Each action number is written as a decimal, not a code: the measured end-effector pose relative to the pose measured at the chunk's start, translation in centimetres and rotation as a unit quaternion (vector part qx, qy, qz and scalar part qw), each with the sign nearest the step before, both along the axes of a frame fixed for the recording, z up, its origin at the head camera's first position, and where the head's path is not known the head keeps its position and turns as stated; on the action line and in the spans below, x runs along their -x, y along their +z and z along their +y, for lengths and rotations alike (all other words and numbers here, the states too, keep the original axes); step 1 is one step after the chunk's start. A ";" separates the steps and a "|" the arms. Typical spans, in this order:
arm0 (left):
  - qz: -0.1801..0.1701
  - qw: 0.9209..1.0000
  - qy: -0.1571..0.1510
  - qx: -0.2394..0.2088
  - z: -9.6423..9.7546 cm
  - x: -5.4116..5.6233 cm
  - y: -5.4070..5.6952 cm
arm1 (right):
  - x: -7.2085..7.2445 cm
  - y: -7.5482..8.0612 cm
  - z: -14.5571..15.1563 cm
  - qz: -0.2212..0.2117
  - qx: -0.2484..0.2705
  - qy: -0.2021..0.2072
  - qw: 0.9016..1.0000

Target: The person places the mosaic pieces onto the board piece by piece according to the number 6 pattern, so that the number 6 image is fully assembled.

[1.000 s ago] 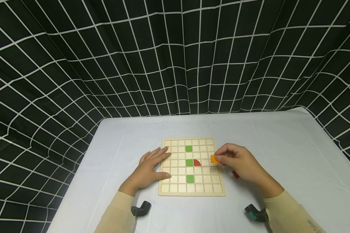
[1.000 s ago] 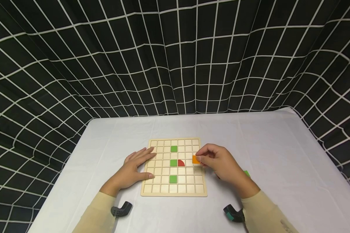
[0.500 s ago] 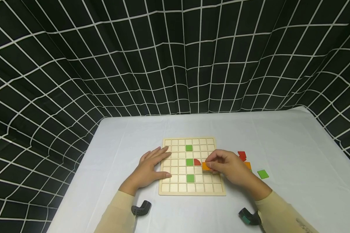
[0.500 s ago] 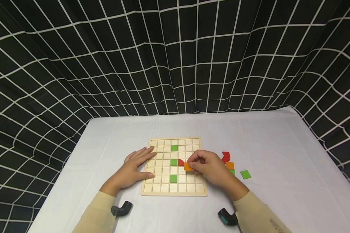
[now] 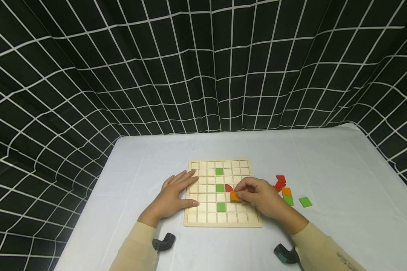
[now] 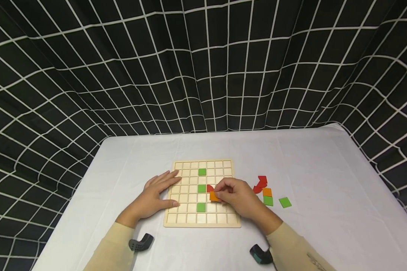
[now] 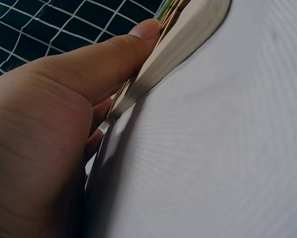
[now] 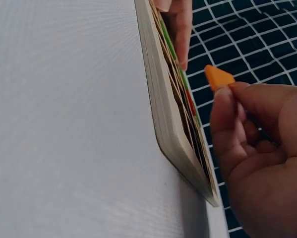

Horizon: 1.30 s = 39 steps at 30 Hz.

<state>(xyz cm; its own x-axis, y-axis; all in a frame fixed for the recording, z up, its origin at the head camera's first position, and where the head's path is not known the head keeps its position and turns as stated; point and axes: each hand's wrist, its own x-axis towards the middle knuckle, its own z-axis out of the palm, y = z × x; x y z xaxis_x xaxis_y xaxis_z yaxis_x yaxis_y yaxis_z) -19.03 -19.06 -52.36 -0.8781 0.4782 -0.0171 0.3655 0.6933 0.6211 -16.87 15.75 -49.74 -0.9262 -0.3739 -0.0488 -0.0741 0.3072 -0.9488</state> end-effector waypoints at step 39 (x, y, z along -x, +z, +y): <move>0.003 1.000 -0.003 -0.007 -0.1 -0.1 0.0 | -0.3 -1.4 -1.0 0.086 -0.092 -0.013 0.992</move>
<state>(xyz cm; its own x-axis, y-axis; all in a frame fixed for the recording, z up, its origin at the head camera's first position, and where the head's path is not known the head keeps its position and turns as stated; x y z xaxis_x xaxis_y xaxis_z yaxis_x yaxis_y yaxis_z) -18.98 -19.12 -52.32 -0.8749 0.4843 -0.0053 0.3735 0.6815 0.6294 -16.60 14.70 -51.12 -0.9356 -0.3501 0.0455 -0.2203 0.4783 -0.8501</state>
